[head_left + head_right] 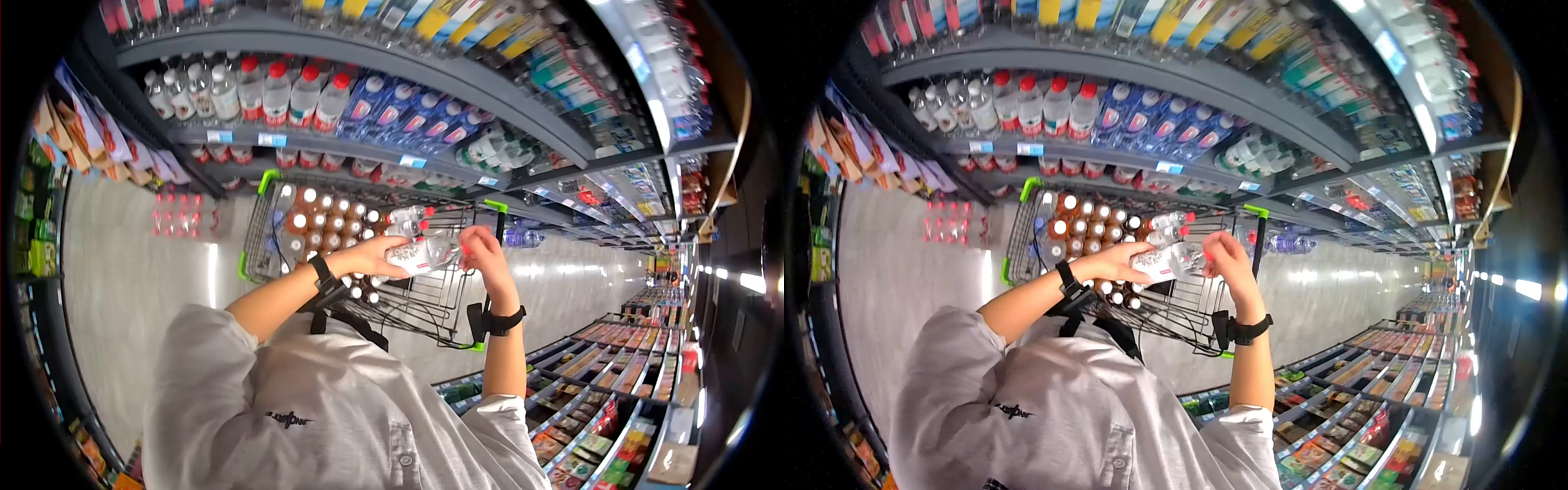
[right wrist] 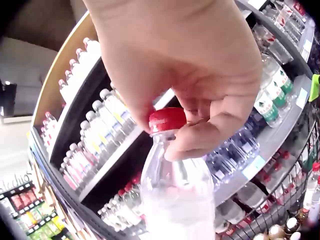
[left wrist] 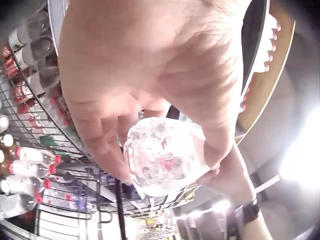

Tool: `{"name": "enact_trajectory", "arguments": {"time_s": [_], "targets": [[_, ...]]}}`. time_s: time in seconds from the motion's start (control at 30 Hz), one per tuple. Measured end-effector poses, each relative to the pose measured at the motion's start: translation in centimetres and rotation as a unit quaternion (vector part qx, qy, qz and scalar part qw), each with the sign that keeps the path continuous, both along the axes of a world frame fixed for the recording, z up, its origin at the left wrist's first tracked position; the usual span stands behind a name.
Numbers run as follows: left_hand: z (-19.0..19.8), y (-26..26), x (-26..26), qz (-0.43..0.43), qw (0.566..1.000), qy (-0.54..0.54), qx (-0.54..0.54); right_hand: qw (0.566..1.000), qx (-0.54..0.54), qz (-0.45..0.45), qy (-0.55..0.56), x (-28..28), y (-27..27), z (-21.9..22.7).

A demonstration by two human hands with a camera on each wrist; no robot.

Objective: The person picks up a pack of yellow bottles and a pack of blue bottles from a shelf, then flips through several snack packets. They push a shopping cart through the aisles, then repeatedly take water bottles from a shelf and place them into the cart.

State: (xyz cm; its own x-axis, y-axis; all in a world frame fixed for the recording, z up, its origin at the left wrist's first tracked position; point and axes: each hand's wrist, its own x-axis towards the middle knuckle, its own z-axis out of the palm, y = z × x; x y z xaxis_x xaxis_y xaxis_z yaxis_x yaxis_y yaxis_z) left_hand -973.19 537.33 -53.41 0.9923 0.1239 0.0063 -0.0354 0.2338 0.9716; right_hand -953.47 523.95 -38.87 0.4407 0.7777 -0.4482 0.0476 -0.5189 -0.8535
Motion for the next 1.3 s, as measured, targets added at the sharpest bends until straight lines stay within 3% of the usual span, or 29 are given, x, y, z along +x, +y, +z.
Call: {"name": "enact_trajectory", "arguments": {"time_s": [0.03,0.1,0.13,0.17,0.3,0.37,0.43,0.5,0.57,0.6,0.63,0.7,0.73,0.77,0.83,0.87,0.9,0.97,1.03,1.1,1.17,1.23,1.3], "targets": [[0.9,0.4,-0.1,-0.007,1.000,-0.003,0.016,0.999,0.031,-0.035,0.007,-0.1,-0.1,0.6],[2.9,0.7,-0.4,-0.028,0.991,0.047,-0.121,0.996,0.057,-0.061,-0.001,-1.2,0.1,1.8],[4.5,0.6,-1.2,0.007,0.986,0.081,-0.145,0.992,0.093,-0.081,0.019,-1.7,-0.1,1.8],[5.7,1.5,-1.1,-0.066,0.979,0.051,-0.184,0.986,0.130,-0.100,0.040,-2.1,-0.4,1.5],[8.3,3.6,-0.1,-0.153,0.908,0.028,-0.388,0.970,0.162,-0.093,0.154,-4.3,0.1,2.1],[9.9,4.5,0.6,-0.149,0.902,0.042,-0.403,0.965,0.189,-0.090,0.156,-4.9,0.6,3.0],[11.3,5.4,1.1,-0.107,0.951,0.031,-0.288,0.964,0.224,-0.073,0.119,-5.8,1.5,5.0],[13.7,5.9,1.3,-0.104,0.953,0.053,-0.281,0.958,0.248,-0.067,0.125,-5.1,1.8,5.6],[15.1,6.4,1.9,-0.222,0.892,-0.011,-0.393,0.955,0.271,-0.068,0.097,-5.0,2.3,7.4],[16.9,5.8,2.1,-0.145,0.924,0.009,-0.355,0.953,0.281,-0.069,0.091,-5.1,2.5,8.6],[17.2,5.9,2.6,-0.161,0.917,-0.011,-0.364,0.947,0.290,-0.039,0.136,-4.7,2.5,9.2],[16.2,6.6,4.5,-0.168,0.952,-0.055,-0.249,0.942,0.312,-0.041,0.118,-3.8,2.8,10.9],[15.6,7.3,5.4,-0.094,0.977,-0.033,-0.186,0.949,0.305,-0.063,0.044,-3.0,3.3,11.4],[18.9,6.1,4.9,0.006,0.991,-0.072,-0.112,0.947,0.315,-0.062,-0.012,-2.4,3.6,12.3],[20.9,6.6,6.2,0.103,0.978,-0.147,0.104,0.927,0.368,-0.071,-0.026,-1.1,4.6,13.3],[21.7,7.2,7.1,0.144,0.958,-0.180,0.173,0.911,0.406,-0.065,-0.025,-0.7,5.1,14.3],[23.3,7.7,7.8,0.156,0.956,-0.178,0.175,0.895,0.442,-0.057,-0.024,-0.4,5.8,15.3],[26.9,9.1,9.5,0.241,0.880,-0.289,0.290,0.883,0.467,-0.030,-0.027,1.2,7.2,18.0],[32.1,10.0,9.4,0.280,0.829,-0.241,0.420,0.875,0.478,-0.027,-0.064,2.7,8.5,21.6],[36.5,10.3,10.3,0.385,0.682,-0.276,0.557,0.849,0.493,-0.051,-0.183,4.1,10.2,25.3],[39.5,11.1,11.3,0.450,0.520,-0.301,0.660,0.786,0.545,-0.084,-0.279,6.9,13.1,27.9],[40.6,11.6,12.7,0.440,0.511,-0.295,0.677,0.756,0.593,-0.117,-0.250,8.8,15.5,30.2],[40.8,12.6,14.4,0.423,0.425,-0.288,0.747,0.756,0.573,-0.149,-0.277,9.9,17.1,31.6]]}}
